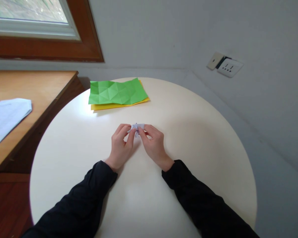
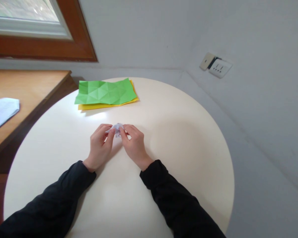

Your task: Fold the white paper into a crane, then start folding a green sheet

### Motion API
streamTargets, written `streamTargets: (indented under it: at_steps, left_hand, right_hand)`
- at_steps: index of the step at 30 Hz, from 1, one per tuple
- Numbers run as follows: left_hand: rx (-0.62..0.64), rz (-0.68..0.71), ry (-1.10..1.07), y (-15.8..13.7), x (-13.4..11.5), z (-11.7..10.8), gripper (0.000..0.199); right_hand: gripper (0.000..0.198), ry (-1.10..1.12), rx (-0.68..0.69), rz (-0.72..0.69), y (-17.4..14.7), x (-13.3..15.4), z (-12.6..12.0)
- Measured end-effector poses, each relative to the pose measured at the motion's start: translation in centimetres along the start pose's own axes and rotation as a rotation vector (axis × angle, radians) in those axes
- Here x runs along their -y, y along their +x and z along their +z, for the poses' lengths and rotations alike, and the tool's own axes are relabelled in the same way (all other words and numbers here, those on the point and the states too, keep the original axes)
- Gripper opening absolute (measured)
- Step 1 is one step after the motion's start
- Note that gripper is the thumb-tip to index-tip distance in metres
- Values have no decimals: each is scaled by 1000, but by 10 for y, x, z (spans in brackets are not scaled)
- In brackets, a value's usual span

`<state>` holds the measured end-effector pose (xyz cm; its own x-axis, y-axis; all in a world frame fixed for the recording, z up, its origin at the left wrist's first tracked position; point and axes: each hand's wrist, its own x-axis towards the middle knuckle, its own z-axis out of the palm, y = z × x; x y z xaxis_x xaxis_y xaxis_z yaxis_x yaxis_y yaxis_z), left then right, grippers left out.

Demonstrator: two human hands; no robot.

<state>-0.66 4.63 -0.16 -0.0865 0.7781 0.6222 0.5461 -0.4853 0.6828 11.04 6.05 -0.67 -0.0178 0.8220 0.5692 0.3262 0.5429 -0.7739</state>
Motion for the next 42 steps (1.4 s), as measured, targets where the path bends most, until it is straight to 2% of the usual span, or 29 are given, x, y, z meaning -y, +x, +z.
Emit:
streamTargets:
  at_steps: [7, 14, 18, 21, 25, 29, 37, 42]
  left_hand:
    - [-7, 27, -36, -1, 5, 1, 13]
    - [1, -25, -71, 0, 4, 1, 15]
    - [-1, -101, -105, 0, 3, 0, 16]
    - [12, -176, -150, 0, 4, 1, 16]
    - [75, -201, -169, -1, 6, 2, 17]
    - [68, -260, -179, 0, 5, 2, 18]
    - [21, -475, -364, 1, 3, 5, 25]
    - [-11, -566, -605, -3, 9, 11, 29]
  right_hand:
    - [21, 197, -78, 281, 1, -4, 1]
    - [21, 432, -122, 423, 6, -3, 2]
    - [23, 502, -121, 500, 7, -3, 2]
    - [24, 513, -106, 519, 7, -4, 2]
    - [23, 489, -95, 495, 7, -4, 4]
    - [26, 521, -141, 561, 7, -4, 5]
    - [28, 656, -221, 673, 8, -8, 4]
    - [26, 691, -261, 698, 9, -9, 5]
